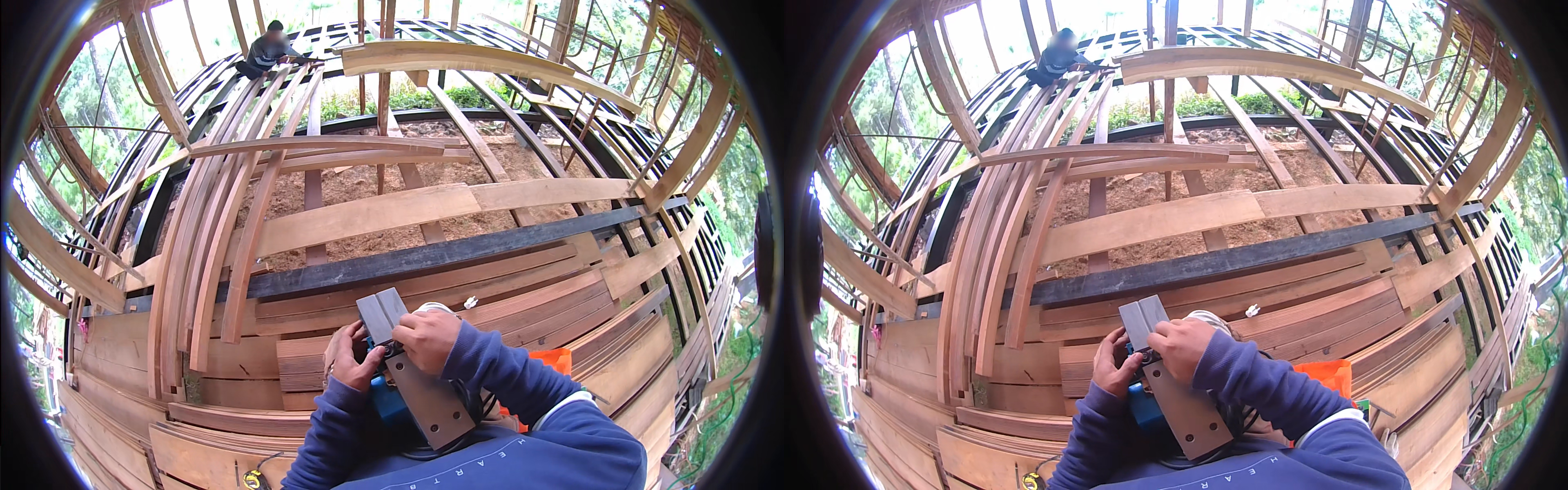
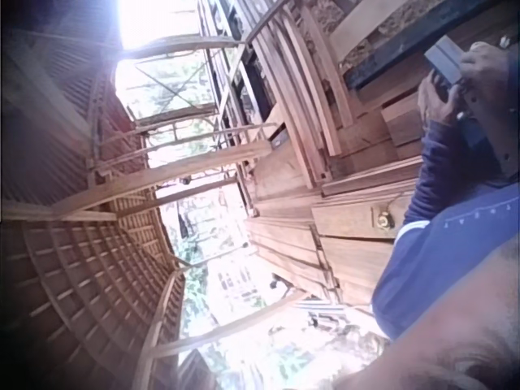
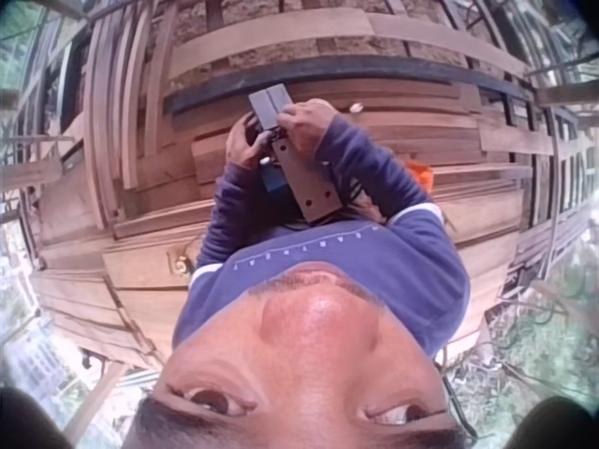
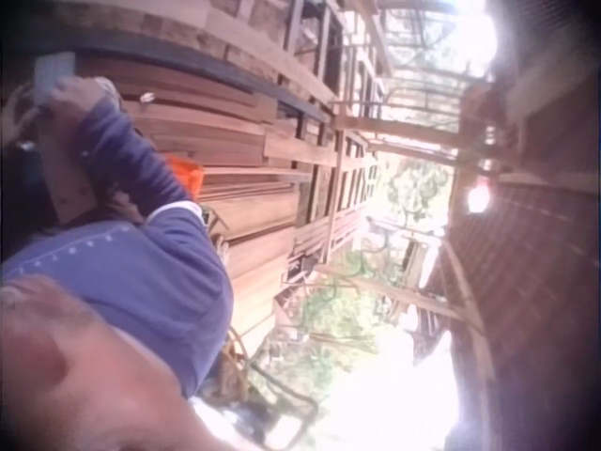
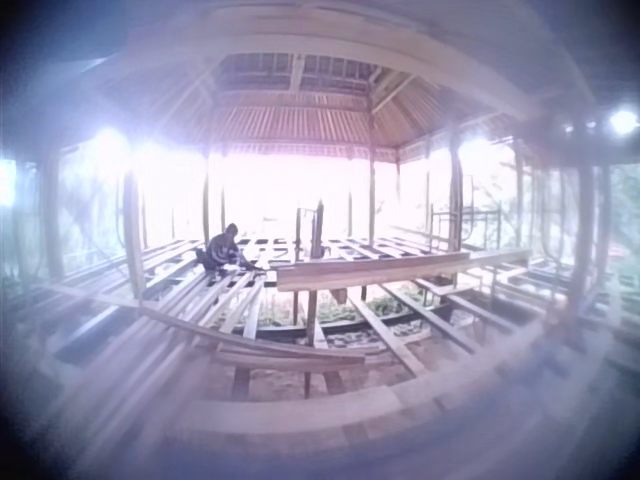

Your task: The person adjusts a handheld electric planer by attaching and securing a metal guide bracket to the side of the tool by hand.

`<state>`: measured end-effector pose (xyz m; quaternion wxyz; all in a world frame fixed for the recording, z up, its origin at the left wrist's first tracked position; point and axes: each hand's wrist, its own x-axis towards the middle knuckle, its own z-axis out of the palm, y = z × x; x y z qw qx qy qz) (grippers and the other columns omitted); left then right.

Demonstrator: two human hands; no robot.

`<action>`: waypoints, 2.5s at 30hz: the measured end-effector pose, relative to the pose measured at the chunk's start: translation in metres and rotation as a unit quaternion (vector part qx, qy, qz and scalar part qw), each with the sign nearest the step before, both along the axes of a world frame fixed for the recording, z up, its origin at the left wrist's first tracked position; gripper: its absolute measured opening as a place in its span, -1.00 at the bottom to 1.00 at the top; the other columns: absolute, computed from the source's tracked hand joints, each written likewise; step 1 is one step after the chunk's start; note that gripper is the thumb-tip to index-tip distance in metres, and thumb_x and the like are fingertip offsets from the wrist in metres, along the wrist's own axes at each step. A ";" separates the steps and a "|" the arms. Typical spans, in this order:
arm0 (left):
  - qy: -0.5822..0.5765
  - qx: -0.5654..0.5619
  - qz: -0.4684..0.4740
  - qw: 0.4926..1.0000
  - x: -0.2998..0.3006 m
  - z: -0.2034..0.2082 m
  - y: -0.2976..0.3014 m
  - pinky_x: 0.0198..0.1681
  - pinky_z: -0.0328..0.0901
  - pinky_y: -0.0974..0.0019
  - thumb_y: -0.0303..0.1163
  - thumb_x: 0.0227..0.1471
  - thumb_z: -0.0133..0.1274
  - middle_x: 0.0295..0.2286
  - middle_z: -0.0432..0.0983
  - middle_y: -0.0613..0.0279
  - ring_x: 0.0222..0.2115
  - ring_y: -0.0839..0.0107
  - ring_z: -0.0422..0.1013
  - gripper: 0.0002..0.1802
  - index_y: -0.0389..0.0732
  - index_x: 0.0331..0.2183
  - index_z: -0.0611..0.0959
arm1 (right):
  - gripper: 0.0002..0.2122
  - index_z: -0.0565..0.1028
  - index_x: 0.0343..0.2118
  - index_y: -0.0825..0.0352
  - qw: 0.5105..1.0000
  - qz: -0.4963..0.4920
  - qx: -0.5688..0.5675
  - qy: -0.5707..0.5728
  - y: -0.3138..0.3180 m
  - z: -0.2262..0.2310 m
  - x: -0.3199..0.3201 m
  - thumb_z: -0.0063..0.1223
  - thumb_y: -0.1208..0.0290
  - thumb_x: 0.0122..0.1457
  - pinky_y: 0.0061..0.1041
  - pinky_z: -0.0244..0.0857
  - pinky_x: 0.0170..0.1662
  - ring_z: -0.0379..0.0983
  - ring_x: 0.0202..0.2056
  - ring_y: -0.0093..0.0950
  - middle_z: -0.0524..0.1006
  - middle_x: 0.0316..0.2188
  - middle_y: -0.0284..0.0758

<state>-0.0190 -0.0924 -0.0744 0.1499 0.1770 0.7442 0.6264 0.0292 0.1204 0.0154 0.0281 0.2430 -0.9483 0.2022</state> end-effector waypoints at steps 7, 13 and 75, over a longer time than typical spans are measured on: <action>-0.051 0.114 -0.030 0.992 -0.004 -0.018 -0.002 0.19 0.24 0.16 -0.37 0.02 0.26 0.09 0.36 -0.08 0.11 0.19 0.34 -0.17 -0.42 0.21 0.22 | -0.91 0.51 -0.39 0.34 0.998 -0.012 -0.064 0.015 0.000 -0.013 -0.001 0.08 0.44 0.11 -0.24 0.43 -0.23 0.53 -0.33 -0.16 0.50 -0.41 -0.15; 0.010 0.091 -0.037 0.995 -0.005 -0.019 -0.006 0.18 0.24 0.17 -0.37 0.00 0.28 0.10 0.35 -0.10 0.10 0.19 0.35 -0.14 -0.41 0.22 0.22 | -0.93 0.53 -0.40 0.32 0.991 -0.017 -0.120 0.050 0.000 -0.012 0.004 0.09 0.47 0.07 -0.25 0.42 -0.24 0.51 -0.34 -0.18 0.50 -0.41 -0.19; 0.069 0.057 0.050 0.995 0.013 0.016 -0.002 0.10 0.34 0.21 -0.38 0.07 0.12 0.02 0.37 -0.04 0.02 0.20 0.40 -0.49 -0.39 0.03 0.46 | -0.84 0.61 -0.33 0.42 0.973 -0.135 -0.166 0.091 -0.015 -0.014 0.015 0.28 0.57 -0.01 -0.30 0.37 -0.25 0.47 -0.36 -0.19 0.52 -0.45 -0.19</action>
